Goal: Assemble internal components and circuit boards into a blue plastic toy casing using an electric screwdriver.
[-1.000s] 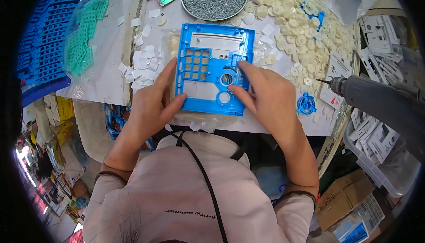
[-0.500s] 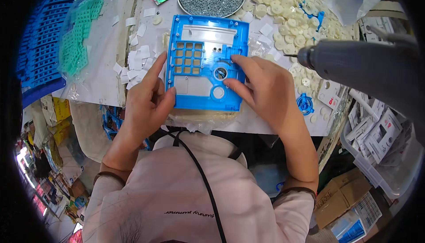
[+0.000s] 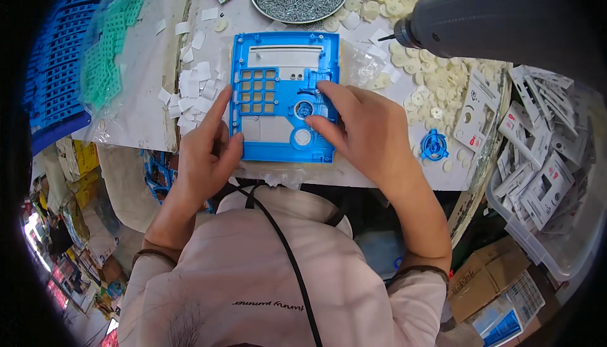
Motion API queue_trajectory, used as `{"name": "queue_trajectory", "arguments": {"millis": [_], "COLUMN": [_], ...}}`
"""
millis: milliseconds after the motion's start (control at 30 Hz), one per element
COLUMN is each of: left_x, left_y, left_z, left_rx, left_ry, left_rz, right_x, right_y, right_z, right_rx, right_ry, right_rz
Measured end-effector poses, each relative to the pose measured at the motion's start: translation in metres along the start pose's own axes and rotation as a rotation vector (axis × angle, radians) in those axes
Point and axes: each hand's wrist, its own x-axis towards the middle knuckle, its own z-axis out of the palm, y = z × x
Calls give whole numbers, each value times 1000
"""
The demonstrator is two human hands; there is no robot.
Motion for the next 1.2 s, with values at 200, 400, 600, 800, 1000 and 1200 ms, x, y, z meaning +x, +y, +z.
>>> {"name": "queue_trajectory", "arguments": {"millis": [200,400,600,800,1000,1200], "left_x": [-7,20,48,49,49,60], "left_y": [2,16,9,13,18,21], "left_z": [-5,-7,-3,-2,-1,-7], "left_rx": [28,307,547,577,567,146], "left_ry": [-108,-26,-236,-251,-269,-63], "left_rz": [-75,325,594,592,571,507], "right_x": [-10,3,5,28,80,59], "right_y": [-1,-8,-8,15,73,38], "right_z": [2,0,-1,-21,-5,2], "right_rx": [-50,-180,-224,238,-358,-1], "right_ry": [-52,-127,-169,-131,476,301], "right_rz": [2,-13,26,172,95,65]}}
